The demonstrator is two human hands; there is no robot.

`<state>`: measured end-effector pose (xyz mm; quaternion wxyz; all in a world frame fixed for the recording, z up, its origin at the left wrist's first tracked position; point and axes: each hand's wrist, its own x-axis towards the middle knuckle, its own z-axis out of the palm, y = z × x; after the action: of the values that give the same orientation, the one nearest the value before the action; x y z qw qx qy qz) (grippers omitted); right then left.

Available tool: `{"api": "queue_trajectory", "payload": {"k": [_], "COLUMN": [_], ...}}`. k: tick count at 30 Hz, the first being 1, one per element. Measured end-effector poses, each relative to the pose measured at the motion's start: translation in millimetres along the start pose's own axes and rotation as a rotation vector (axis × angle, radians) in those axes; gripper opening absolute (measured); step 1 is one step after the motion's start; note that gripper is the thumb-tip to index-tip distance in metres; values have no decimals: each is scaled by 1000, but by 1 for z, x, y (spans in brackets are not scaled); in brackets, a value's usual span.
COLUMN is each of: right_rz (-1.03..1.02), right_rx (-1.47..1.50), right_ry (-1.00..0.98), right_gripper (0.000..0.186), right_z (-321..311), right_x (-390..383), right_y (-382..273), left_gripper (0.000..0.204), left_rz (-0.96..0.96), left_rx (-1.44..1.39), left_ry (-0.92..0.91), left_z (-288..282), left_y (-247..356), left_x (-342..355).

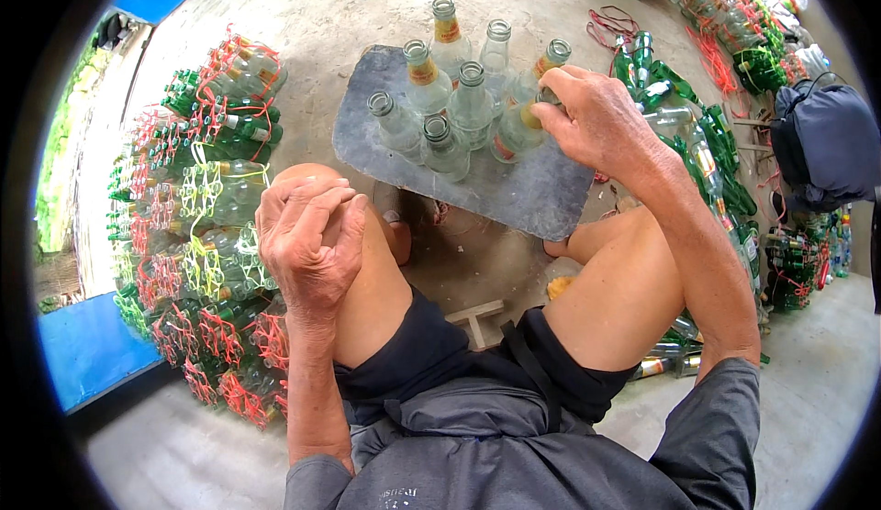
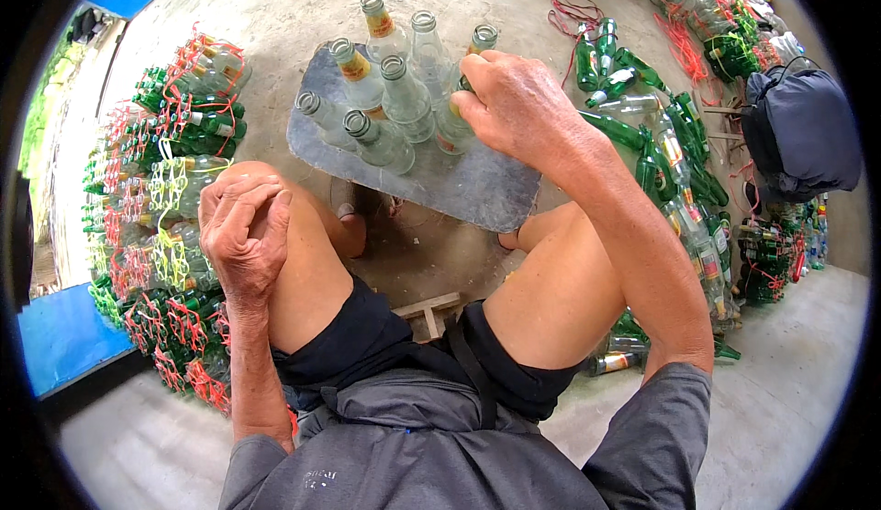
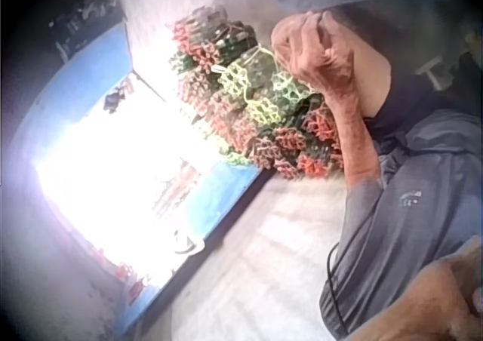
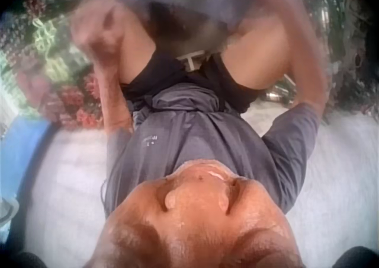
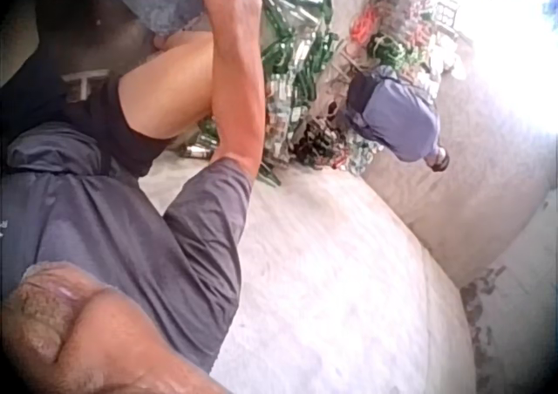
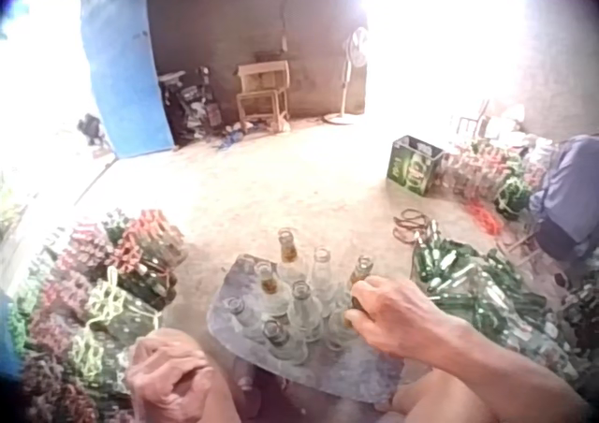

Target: The person sits on the floor and sorts green glass bottles by picking them up from a pile and placing them onto a small wooden board. They handle the bottles one by one, arranging them in rows on the board.

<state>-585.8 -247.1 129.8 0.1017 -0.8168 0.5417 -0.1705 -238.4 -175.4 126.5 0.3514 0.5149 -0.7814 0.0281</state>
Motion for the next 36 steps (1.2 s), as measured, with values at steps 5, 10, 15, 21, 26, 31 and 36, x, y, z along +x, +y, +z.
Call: {"api": "queue_trajectory", "payload": {"k": [5,10,15,21,26,31,36], "right_rz": [-54,-47,-11,24,32,52,99], "right_rx": [-8,-42,-30,-25,-38,-16,26], "right_ry": [40,15,13,-19,0,32,69], "right_gripper": [27,28,27,26,27,29,27], "right_z": [6,6,4,2,3,-6,-16], "right_x": [4,7,2,6,-2,-13,-27], "right_y": [-6,-11,-8,-20,-14,-18,-18], "left_gripper": [14,13,14,17,16,15,15], "left_rz": [-6,-2,19,28,21,36,42], "left_rx": [8,16,-16,3,3,2,12], "left_ry": [-24,-39,-35,-3,-39,-57,-58], "left_z": [-4,-7,-4,-6,-5,-5,-6], "left_y": [1,2,9,4,8,7,3], "left_x": [-1,-1,6,0,0,-2,-3]}}
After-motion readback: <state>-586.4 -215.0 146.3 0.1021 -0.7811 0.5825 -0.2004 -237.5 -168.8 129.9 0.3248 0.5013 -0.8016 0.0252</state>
